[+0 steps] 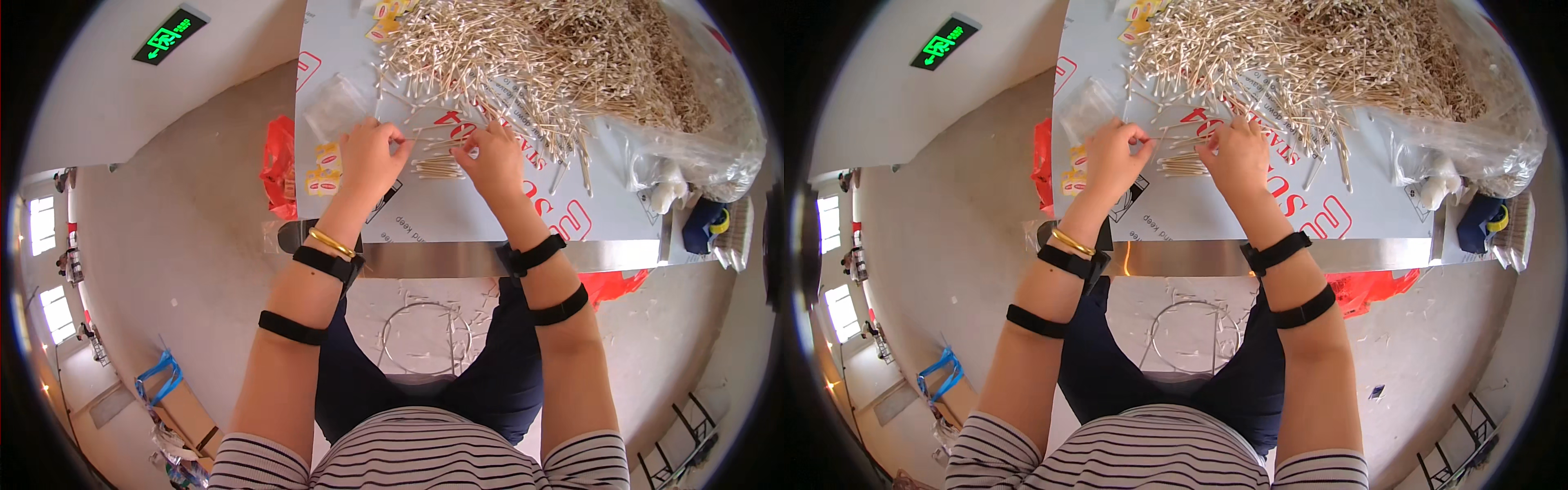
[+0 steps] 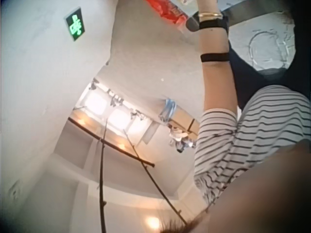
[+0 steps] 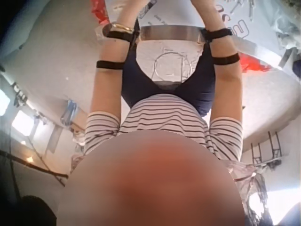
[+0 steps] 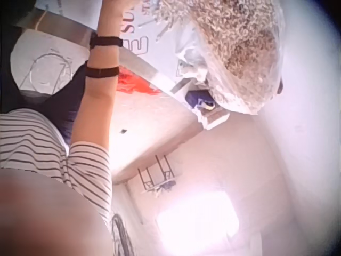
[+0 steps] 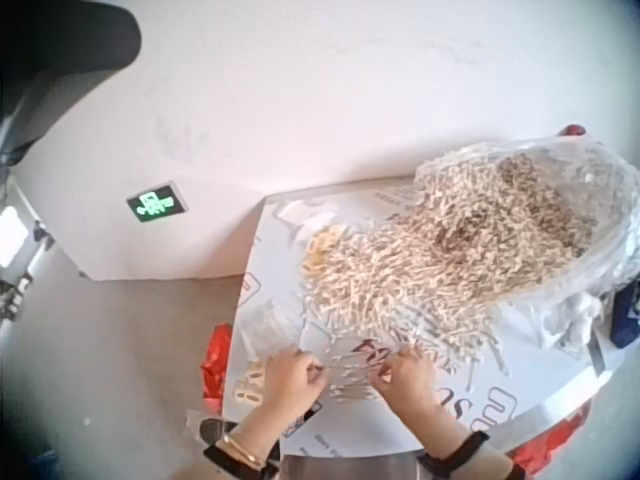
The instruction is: The person gathers cotton swabs from a pile and aligns them into a row on the table by hand.
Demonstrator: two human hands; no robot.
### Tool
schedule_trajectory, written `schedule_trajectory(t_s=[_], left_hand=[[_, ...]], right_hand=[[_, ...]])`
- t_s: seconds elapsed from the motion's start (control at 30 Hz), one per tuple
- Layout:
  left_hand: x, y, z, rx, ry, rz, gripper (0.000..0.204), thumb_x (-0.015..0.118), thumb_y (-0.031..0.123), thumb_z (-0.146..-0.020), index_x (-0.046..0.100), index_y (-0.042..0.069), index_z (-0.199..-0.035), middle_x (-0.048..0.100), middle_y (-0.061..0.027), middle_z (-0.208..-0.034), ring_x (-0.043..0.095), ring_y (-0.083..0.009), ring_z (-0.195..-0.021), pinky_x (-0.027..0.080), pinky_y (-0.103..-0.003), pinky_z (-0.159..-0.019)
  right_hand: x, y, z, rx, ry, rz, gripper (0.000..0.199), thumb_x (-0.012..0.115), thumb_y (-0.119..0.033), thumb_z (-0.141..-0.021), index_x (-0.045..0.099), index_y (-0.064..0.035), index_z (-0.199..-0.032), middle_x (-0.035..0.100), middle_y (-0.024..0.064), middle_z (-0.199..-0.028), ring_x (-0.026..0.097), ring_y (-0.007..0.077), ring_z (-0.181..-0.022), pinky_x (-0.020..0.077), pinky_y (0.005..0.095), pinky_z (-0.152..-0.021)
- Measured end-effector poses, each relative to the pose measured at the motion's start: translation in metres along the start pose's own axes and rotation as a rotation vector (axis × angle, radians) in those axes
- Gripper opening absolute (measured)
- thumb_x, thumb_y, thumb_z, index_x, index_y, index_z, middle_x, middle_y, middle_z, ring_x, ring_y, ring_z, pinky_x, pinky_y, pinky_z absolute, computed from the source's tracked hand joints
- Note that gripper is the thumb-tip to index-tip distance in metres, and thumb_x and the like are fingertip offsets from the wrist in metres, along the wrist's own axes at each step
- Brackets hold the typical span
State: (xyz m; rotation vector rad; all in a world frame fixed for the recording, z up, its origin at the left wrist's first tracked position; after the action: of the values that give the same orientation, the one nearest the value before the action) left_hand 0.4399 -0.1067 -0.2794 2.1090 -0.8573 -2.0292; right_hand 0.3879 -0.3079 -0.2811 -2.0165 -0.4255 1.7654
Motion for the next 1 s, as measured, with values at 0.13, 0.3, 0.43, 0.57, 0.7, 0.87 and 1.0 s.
schedule_trajectory(t_s=[0.13, 0.3, 0.43, 0.57, 0.7, 0.87, 1.0], left_hand=[[0.003, 0.005, 0.005, -0.028, -0.026, -0.039, 0.012, 0.080, 0.025, -0.082, 0.072, 0.016, -0.082, 0.064, -0.0028, -0.092, 0.063, -0.0274, -0.098, 0.041, -0.047, -0.087], [0.000, -0.010, 0.009, -0.064, 0.010, -0.022, 0.012, 0.080, 0.021, -0.080, 0.072, 0.014, -0.079, 0.065, -0.0039, -0.086, 0.066, -0.0277, -0.091, 0.044, -0.046, -0.084], [-0.023, -0.022, 0.015, -0.130, 0.113, 0.325, 0.011, 0.079, 0.015, -0.082, 0.073, 0.007, -0.083, 0.071, -0.0052, -0.081, 0.067, -0.0212, -0.076, 0.051, -0.037, -0.071], [-0.033, -0.005, 0.033, -0.220, 0.040, 0.589, 0.014, 0.079, 0.014, -0.085, 0.073, 0.003, -0.090, 0.073, -0.0047, -0.078, 0.063, -0.0135, -0.071, 0.051, -0.029, -0.067], [-0.019, 0.037, 0.061, -0.179, -0.065, 0.693, 0.014, 0.078, 0.013, -0.085, 0.072, 0.002, -0.092, 0.073, -0.0040, -0.080, 0.063, -0.0131, -0.073, 0.052, -0.029, -0.071], [-0.007, 0.057, 0.093, -0.200, -0.096, 0.744, 0.009, 0.074, 0.007, -0.090, 0.070, 0.000, -0.093, 0.070, -0.0001, -0.084, 0.058, -0.0087, -0.079, 0.049, -0.025, -0.076], [0.009, 0.101, 0.111, -0.051, -0.181, 0.826, 0.012, 0.077, 0.007, -0.088, 0.072, 0.000, -0.096, 0.071, -0.0028, -0.086, 0.061, -0.0114, -0.081, 0.050, -0.027, -0.077]], right_hand=[[0.008, 0.003, -0.002, 0.068, 0.019, 0.015, 0.017, 0.080, -0.026, -0.081, 0.075, -0.0097, -0.079, 0.066, 0.0128, -0.100, 0.063, 0.0348, -0.103, 0.0522, 0.0454, -0.092], [-0.008, 0.014, -0.004, 0.114, 0.040, -0.109, 0.014, 0.079, -0.022, -0.081, 0.073, -0.0088, -0.080, 0.067, 0.0120, -0.094, 0.064, 0.0326, -0.099, 0.0526, 0.0451, -0.089], [-0.026, 0.016, 0.008, -0.052, -0.029, -0.196, 0.012, 0.078, -0.014, -0.080, 0.069, -0.0074, -0.085, 0.066, 0.0097, -0.090, 0.065, 0.0306, -0.093, 0.0520, 0.0445, -0.085], [-0.014, -0.020, 0.043, -0.373, -0.175, -0.043, 0.018, 0.080, -0.011, -0.080, 0.065, -0.0087, -0.090, 0.063, 0.0077, -0.091, 0.062, 0.0294, -0.095, 0.0510, 0.0434, -0.085], [-0.013, -0.028, 0.047, -0.323, -0.021, -0.037, 0.017, 0.078, -0.010, -0.085, 0.066, -0.0095, -0.097, 0.064, 0.0080, -0.092, 0.063, 0.0270, -0.095, 0.0516, 0.0404, -0.083], [-0.011, 0.000, 0.070, 0.252, -0.277, -0.895, 0.015, 0.070, -0.015, -0.098, 0.069, -0.0024, -0.105, 0.071, 0.0057, -0.092, 0.068, 0.0172, -0.082, 0.0531, 0.0328, -0.071], [-0.028, 0.020, 0.124, 0.377, -0.262, -0.962, 0.019, 0.064, -0.015, -0.104, 0.069, 0.0026, -0.107, 0.072, 0.0036, -0.093, 0.066, 0.0092, -0.082, 0.0538, 0.0277, -0.071]])
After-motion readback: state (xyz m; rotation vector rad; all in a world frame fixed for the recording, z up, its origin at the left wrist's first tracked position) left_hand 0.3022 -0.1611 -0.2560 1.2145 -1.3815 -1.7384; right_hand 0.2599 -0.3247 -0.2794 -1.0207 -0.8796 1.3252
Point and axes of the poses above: each hand's wrist, its own z-axis away from the middle knuckle, its own x-axis out of the palm, y = z × x, the point moved 8 cm from there along -z, towards the middle knuckle
